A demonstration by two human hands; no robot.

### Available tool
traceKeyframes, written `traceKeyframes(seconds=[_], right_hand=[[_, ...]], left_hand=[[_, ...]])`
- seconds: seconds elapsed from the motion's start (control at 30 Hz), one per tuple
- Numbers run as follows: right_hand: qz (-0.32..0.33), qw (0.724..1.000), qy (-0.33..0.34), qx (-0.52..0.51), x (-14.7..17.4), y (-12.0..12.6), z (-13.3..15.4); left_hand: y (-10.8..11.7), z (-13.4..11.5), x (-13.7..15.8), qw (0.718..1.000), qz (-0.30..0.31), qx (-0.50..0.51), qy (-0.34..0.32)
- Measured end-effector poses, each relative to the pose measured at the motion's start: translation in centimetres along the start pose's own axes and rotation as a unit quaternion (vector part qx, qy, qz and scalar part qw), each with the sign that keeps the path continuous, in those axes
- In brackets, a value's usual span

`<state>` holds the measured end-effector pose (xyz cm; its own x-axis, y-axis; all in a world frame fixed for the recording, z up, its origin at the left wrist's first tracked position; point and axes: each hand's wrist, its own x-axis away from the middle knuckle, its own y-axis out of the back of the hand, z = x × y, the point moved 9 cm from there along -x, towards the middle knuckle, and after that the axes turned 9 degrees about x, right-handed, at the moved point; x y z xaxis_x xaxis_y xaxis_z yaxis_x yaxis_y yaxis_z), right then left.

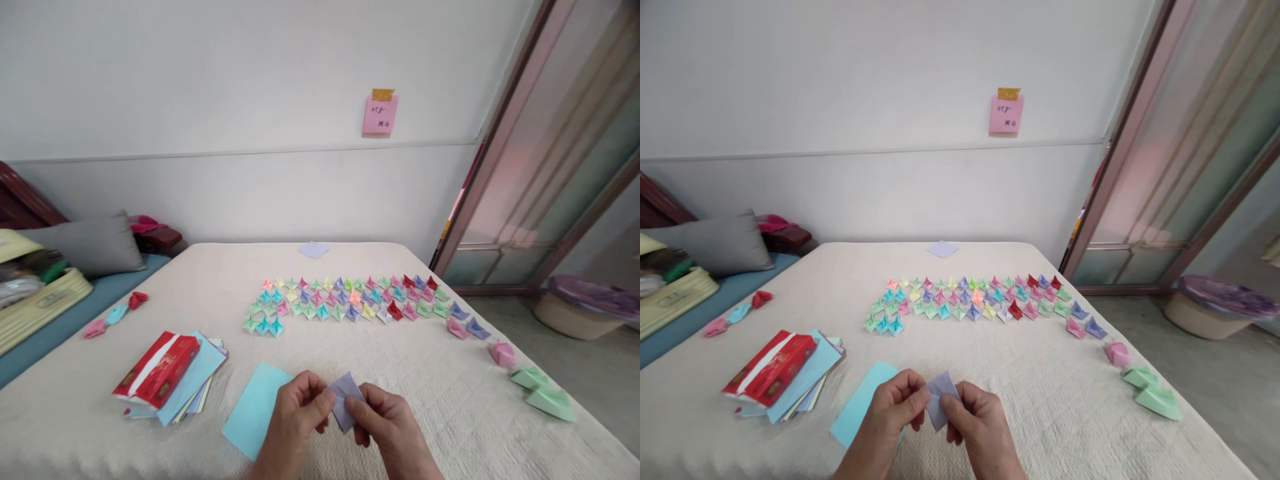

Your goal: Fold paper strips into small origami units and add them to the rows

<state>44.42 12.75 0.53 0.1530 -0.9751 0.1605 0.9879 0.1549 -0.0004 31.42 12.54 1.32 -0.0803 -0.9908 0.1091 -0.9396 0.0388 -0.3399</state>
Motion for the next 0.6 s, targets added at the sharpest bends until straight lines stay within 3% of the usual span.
traceKeyframes(seconds=[0.17,0.37,0.6], right_hand=[[0.015,1.000,-0.001,0.012,0.0,-0.4,0.2],[0.014,1.000,0.002,-0.005,-0.3,-0.4,-0.4],[0.026,0.999,-0.027,-0.035,-0.1,-0.6,-0.9]], left_hand=[[0.5,0.0,0.0,0.999,-0.027,-0.032,0.004],[-1.2,0.1,0.4,0.998,0.041,-0.046,0.026],[-0.4,0.1,0.0,0.998,0.012,-0.064,0.021]])
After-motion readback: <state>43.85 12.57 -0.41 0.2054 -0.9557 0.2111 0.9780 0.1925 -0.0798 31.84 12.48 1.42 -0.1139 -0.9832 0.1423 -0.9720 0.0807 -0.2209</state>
